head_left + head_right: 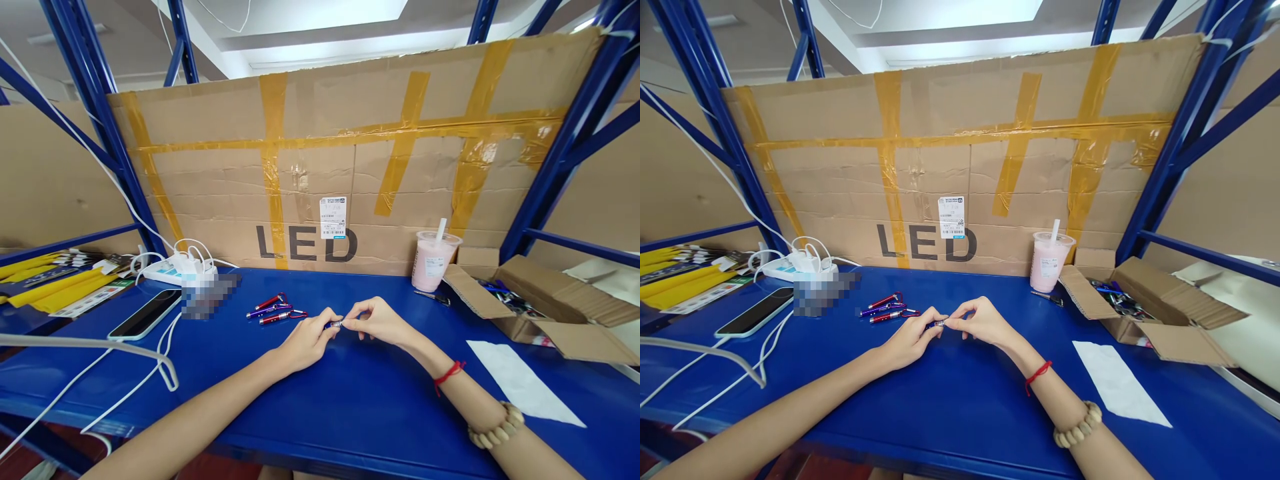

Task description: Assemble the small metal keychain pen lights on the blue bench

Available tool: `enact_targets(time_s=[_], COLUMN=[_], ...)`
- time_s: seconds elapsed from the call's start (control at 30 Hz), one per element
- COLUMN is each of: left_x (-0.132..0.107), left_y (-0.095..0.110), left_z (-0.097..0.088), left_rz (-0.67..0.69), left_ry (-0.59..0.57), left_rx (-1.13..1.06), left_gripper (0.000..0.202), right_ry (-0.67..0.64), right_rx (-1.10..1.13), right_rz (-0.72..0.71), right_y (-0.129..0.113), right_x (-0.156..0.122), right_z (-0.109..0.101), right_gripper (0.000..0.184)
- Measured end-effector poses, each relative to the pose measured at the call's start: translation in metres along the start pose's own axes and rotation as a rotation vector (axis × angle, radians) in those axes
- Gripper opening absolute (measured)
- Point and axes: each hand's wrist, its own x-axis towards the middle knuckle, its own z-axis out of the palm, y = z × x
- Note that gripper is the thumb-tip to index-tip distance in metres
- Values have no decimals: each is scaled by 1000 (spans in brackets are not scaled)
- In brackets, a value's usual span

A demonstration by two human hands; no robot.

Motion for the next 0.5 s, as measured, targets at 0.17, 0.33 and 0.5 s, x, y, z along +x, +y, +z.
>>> enact_targets(time_s=[0.17,0.33,0.5], left_x=[-2,-1,0], left_y=[1,-1,-1], left_z=[0,5,5], left_rz=[19,-5,-16], left_ry=[-18,16,-5], left_rx=[36,-48,-54], left_gripper=[15,13,13], right_ry=[-82,-45,-63], right_rx=[32,-20,-167], right_rz=[5,-56,-89], right_y=[1,-1,6], right_x=[0,1,1], right_z=[-4,-4,-4], right_gripper=[37,31,29])
